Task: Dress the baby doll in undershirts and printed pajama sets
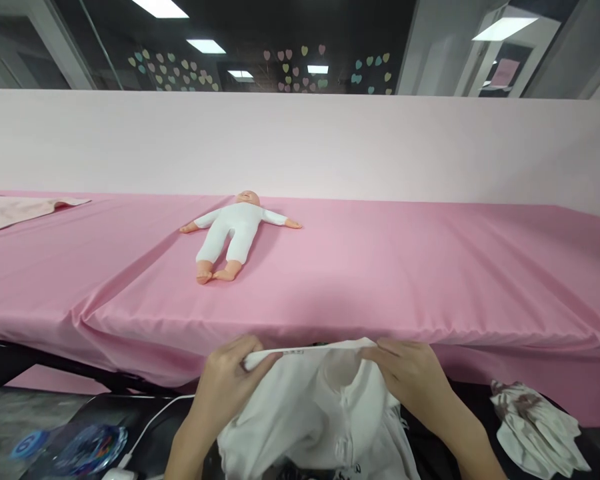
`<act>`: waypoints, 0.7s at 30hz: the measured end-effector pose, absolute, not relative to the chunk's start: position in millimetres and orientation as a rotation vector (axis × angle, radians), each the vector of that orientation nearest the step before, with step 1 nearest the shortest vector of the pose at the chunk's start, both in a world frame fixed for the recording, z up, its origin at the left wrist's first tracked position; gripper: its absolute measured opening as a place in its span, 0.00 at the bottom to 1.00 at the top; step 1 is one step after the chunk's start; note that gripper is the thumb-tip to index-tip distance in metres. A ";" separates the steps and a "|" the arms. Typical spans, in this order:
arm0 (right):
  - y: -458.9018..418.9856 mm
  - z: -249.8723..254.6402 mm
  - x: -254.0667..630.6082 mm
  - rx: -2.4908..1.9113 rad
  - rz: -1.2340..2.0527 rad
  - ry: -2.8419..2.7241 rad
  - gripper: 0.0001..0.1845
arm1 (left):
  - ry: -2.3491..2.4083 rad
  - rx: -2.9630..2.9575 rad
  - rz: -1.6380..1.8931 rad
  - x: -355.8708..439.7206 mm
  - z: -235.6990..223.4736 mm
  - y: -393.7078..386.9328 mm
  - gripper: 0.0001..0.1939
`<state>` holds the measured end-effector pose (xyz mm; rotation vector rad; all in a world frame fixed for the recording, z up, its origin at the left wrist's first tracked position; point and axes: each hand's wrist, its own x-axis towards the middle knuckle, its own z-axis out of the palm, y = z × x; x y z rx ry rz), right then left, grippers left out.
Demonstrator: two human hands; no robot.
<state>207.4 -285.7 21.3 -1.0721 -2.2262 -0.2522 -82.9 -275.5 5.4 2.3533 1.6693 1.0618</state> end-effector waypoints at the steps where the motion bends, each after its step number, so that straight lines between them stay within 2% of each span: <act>1: -283.7 22.3 207.8 -1.139 -0.337 -2.280 0.21 | 1.702 2.343 1.036 -85.6 5.6 -274.0 0.18; 4: -278.8 27.7 210.1 -1.333 -0.536 -2.330 0.20 | 1.724 2.306 0.988 -93.4 7.3 -270.5 0.16; 7: -276.4 37.1 211.6 -1.346 -0.668 -2.310 0.17 | 1.712 2.288 1.021 -98.9 14.1 -267.8 0.14; 10: -275.3 49.7 209.9 -1.331 -0.711 -2.278 0.13 | 1.762 2.276 1.032 -102.5 28.1 -265.5 0.10; 13: -275.7 64.5 207.4 -1.338 -0.712 -2.235 0.13 | 1.737 2.228 0.980 -105.9 45.4 -264.7 0.07; 17: -276.3 83.6 209.6 -1.303 -0.662 -2.357 0.16 | 1.554 2.029 0.859 -111.2 62.9 -266.7 0.13; 21: -268.8 96.2 215.0 -1.241 -0.740 -2.535 0.18 | 1.295 1.647 0.884 -119.4 72.0 -269.5 0.17</act>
